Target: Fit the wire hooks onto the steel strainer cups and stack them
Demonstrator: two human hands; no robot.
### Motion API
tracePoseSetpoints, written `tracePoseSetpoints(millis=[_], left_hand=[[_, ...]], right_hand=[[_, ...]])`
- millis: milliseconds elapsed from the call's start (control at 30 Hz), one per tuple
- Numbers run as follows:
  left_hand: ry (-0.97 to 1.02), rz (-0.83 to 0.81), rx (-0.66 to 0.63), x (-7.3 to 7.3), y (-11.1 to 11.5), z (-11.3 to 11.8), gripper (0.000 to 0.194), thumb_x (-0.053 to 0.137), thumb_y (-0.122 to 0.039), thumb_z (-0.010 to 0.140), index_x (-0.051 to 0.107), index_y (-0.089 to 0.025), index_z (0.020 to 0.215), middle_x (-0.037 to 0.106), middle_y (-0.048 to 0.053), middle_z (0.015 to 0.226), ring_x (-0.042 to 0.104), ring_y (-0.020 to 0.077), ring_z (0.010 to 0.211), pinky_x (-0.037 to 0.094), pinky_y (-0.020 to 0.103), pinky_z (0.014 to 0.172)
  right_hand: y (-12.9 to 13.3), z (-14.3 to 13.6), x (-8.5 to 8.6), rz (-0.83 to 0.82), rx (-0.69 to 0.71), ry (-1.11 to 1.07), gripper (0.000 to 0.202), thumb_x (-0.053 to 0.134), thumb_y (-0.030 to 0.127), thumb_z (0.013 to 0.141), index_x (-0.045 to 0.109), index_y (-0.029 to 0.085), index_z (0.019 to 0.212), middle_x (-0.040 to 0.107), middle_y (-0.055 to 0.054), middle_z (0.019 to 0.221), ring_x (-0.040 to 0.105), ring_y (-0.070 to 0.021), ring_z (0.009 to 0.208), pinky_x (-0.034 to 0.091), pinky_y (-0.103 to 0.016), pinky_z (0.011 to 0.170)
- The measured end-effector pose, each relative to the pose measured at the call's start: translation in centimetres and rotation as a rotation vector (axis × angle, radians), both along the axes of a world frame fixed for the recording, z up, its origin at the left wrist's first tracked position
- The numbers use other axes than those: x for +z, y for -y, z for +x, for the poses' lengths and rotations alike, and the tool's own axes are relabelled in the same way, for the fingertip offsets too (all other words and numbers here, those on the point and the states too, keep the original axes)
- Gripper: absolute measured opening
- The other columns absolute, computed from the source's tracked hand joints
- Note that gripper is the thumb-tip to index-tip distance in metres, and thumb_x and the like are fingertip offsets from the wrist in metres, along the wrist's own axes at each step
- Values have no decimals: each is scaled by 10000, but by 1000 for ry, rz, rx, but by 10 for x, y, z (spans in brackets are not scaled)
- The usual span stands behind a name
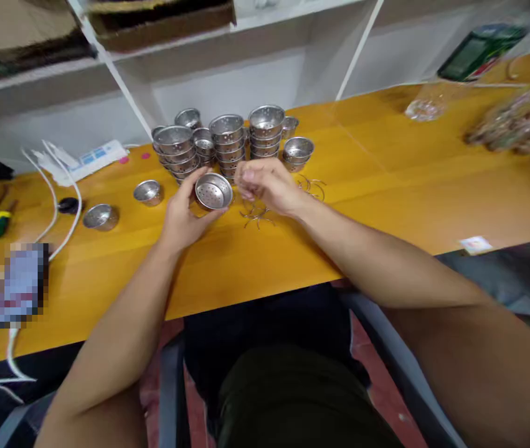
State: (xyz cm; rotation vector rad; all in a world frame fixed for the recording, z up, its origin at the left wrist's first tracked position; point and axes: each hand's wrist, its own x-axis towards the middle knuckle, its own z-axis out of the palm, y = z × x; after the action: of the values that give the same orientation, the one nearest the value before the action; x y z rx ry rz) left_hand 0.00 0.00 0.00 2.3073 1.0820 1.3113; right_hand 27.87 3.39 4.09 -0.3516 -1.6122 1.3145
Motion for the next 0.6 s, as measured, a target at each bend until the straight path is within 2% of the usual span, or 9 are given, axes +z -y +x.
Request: tracePoseSetpoints(millis=[100,200,267,333,400,467,533,600], left_hand=[[-8,30,102,5,-3,-1,1090,1026,-882,993,602,-322,1826,718,184,1849,708,458,1770,581,644,1526],[2,43,177,4,-4,0,1117,1080,-880,934,624,-329,1792,709,182,1818,662,493,1792,557,701,1537],[25,19,188,1,-4,0,1165,1100,-862,920,575,-333,1815,696,189,1801,664,493,1784,591,694,1507],[41,-19,169,-3,-4,0,1198,1110,-821,933,499,-339,1844,683,198,1796,700,474,1749,644,659,1453],[43,-38,131,-5,-4,-1,1143,1103,-758,967,471,-347,1827,695,198,1777,752,448,1690,683,632,1401],[54,-32,95,-5,-3,-1,1043,1078,-679,1008,477,-352,1795,722,189,1744,792,421,1631,704,611,1362],[65,-20,76,-4,0,0,971,1060,-599,1023,498,-344,1772,745,178,1712,816,398,1581,724,577,1313],[51,-25,79,-2,3,2,909,1058,-535,1007,555,-320,1733,766,165,1677,839,371,1505,749,527,1235]], right_hand=[[-9,24,4,202,-143,212,665,802,801,1109,543,288,776,552,-15,771,472,-213,740,418,-369,691],[-12,39,5,385,-218,616,400,845,467,1084,597,272,839,672,-39,868,578,-235,846,481,-399,821],[-12,43,6,424,-219,882,206,823,271,1024,652,258,911,768,-65,966,670,-262,914,509,-417,887],[-12,46,7,419,-216,1032,98,804,187,994,731,245,1023,852,-98,1094,755,-297,1002,543,-428,941],[-13,49,7,426,-229,1058,141,809,189,1000,796,234,1134,889,-125,1223,804,-325,1101,584,-444,1010],[-16,52,4,437,-242,979,237,822,250,1031,835,223,1266,888,-141,1324,811,-327,1129,621,-462,1047],[-19,49,-6,396,-210,806,439,851,385,1072,814,225,1480,860,-150,1434,795,-291,1039,662,-459,972],[-20,36,-21,300,-123,603,757,901,591,1079,691,255,1723,808,-157,1557,761,-242,920,676,-433,831]])
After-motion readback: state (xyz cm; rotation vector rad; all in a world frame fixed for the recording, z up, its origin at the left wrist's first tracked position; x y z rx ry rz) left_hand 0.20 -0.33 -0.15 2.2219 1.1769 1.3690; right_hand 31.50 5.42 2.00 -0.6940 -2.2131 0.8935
